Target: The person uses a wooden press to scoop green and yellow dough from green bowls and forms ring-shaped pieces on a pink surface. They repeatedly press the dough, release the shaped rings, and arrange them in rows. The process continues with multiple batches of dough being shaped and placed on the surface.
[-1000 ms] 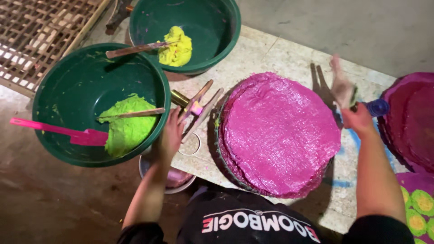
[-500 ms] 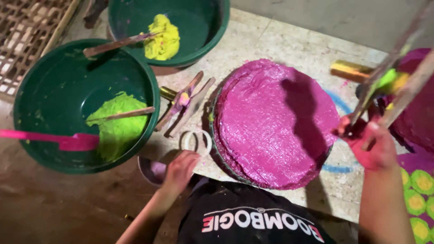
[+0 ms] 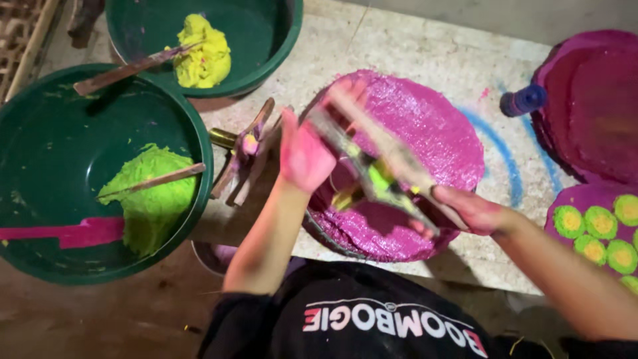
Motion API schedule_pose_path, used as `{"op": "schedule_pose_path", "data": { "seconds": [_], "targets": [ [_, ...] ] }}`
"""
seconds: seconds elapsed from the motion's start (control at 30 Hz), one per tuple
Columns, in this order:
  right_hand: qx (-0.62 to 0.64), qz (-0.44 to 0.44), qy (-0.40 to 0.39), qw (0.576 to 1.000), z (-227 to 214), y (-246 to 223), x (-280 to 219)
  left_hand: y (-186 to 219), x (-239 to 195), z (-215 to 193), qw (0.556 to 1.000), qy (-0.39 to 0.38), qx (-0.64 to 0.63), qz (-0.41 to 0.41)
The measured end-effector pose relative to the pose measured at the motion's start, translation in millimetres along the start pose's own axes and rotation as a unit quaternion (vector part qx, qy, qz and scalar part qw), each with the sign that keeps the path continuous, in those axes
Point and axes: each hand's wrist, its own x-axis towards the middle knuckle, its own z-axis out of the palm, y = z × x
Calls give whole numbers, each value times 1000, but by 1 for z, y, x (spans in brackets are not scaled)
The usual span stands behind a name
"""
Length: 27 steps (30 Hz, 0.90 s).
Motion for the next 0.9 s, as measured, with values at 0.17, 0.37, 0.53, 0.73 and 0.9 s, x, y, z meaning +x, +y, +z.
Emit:
{"op": "schedule_pose_path", "data": {
  "seconds": [0.17,0.37,0.53,0.73,0.9],
  "targets": [
    [-129,166,11,978,12,-61,6,-21,25,-6,972,1,-233,33],
    [-314,179,166,918,24,-77,27,-37,20,-44,954,69,-274,96],
    [-353,90,201,909,50,-69,53,-17,12,-72,966,33,-223,125],
    [-372,138,223,890,61,-71,48,-33,2,-78,960,63,-248,114],
    [-465,87,252,844,51,-72,39,-56,14,-79,957,101,-249,107]
  ]
}}
